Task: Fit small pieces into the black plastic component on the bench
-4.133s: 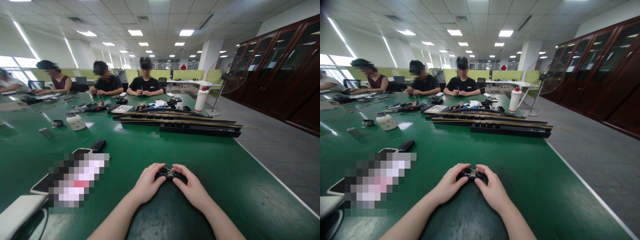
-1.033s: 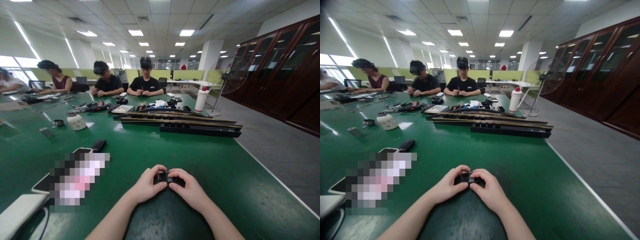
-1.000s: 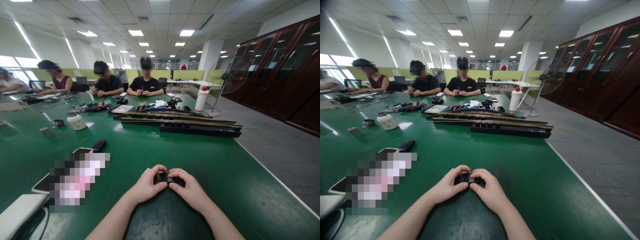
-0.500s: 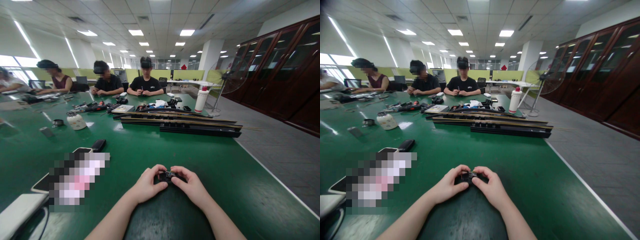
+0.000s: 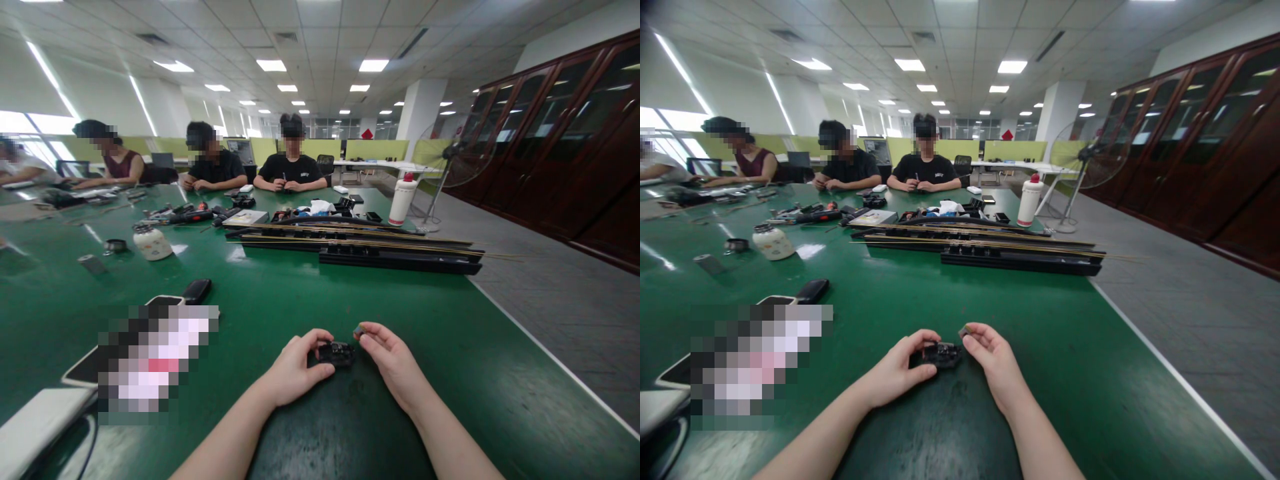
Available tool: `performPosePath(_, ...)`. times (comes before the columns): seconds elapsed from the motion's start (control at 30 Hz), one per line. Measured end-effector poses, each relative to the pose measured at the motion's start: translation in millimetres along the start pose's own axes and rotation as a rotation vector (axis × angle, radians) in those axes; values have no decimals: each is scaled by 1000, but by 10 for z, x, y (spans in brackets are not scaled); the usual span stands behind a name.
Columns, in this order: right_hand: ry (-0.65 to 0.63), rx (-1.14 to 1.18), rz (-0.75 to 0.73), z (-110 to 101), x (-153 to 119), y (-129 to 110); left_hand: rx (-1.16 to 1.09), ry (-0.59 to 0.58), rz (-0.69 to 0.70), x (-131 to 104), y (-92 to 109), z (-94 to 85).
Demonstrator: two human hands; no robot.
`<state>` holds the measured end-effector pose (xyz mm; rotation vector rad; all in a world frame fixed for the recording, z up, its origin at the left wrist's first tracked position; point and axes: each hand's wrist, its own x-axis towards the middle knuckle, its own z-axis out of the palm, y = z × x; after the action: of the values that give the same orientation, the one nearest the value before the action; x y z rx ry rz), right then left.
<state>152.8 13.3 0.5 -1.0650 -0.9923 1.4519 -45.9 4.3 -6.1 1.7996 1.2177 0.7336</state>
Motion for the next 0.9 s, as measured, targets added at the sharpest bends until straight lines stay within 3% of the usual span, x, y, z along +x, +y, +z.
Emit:
performPosePath(0.3, 6, 184, 40, -5, 9, -21, -17, 3, -2, 4, 10, 5)
performPosePath(0.9, -1, 254, 48, -26, 25, -21, -11, 6, -2, -1, 9, -1)
